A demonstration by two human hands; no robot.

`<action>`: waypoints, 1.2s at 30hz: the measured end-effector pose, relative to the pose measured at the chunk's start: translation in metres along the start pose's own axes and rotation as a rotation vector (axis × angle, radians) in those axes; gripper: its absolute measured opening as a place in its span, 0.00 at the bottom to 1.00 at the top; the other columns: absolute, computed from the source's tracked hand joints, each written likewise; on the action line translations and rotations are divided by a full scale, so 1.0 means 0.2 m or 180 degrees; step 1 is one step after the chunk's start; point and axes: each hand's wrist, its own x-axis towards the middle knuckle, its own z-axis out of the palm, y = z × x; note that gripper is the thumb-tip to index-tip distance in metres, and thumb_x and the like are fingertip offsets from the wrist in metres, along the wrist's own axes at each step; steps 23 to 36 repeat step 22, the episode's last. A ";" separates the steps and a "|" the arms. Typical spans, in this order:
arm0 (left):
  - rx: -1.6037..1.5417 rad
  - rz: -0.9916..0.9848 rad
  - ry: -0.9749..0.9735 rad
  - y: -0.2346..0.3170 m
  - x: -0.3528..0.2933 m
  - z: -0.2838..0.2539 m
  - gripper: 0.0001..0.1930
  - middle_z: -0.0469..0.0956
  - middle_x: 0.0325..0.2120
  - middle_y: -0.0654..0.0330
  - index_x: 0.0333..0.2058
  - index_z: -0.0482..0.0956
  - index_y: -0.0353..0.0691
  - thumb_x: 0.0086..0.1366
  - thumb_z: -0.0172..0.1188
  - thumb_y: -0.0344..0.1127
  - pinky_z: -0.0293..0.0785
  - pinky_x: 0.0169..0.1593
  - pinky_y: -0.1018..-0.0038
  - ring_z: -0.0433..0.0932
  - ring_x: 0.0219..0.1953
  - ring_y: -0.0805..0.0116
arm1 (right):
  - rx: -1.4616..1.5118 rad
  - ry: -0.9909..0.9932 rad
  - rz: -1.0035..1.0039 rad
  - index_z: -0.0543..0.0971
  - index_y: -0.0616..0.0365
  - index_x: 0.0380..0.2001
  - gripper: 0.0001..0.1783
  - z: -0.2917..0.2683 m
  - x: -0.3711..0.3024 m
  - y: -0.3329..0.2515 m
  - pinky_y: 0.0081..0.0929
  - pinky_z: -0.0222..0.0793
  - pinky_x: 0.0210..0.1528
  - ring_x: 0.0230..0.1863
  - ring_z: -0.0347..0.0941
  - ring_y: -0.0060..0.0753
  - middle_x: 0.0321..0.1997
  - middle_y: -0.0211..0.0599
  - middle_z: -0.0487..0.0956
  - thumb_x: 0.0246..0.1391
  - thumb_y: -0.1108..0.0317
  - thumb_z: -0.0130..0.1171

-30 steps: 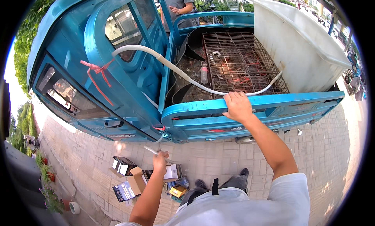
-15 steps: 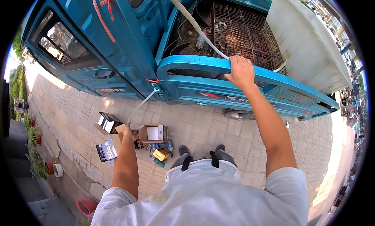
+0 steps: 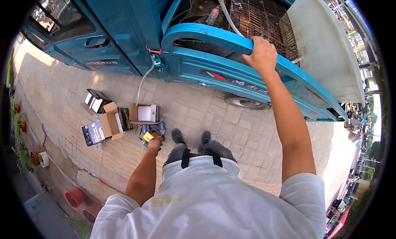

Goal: The person uses a cordless drill to tighten bolts on battery terminals inside a teal three-wheeled vehicle. They then retrieve a red wire from a box, connect it to the battery terminals, and secure it with the drill. Finally, they close the vehicle's hood.

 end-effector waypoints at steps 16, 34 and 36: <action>-0.0579 0.0426 0.0563 -0.03 -0.09 0.07 0.16 0.78 0.32 0.61 0.45 0.76 0.35 0.66 0.52 0.42 0.68 0.28 0.76 0.75 0.29 0.73 | 0.0508 -0.0687 0.0228 0.77 0.59 0.38 0.43 -0.03 0.05 0.12 0.41 0.69 0.41 0.40 0.75 0.49 0.32 0.47 0.78 0.53 0.24 0.41; -0.1352 0.0684 -0.0349 0.10 0.51 0.73 0.16 0.79 0.34 0.61 0.45 0.76 0.36 0.64 0.53 0.39 0.69 0.36 0.75 0.76 0.35 0.71 | 0.0351 0.0241 0.0952 0.70 0.59 0.60 0.44 0.15 0.02 0.20 0.34 0.56 0.65 0.63 0.65 0.51 0.60 0.52 0.71 0.61 0.31 0.32; -0.1352 0.0684 -0.0349 0.10 0.51 0.73 0.16 0.79 0.34 0.61 0.45 0.76 0.36 0.64 0.53 0.39 0.69 0.36 0.75 0.76 0.35 0.71 | 0.0351 0.0241 0.0952 0.70 0.59 0.60 0.44 0.15 0.02 0.20 0.34 0.56 0.65 0.63 0.65 0.51 0.60 0.52 0.71 0.61 0.31 0.32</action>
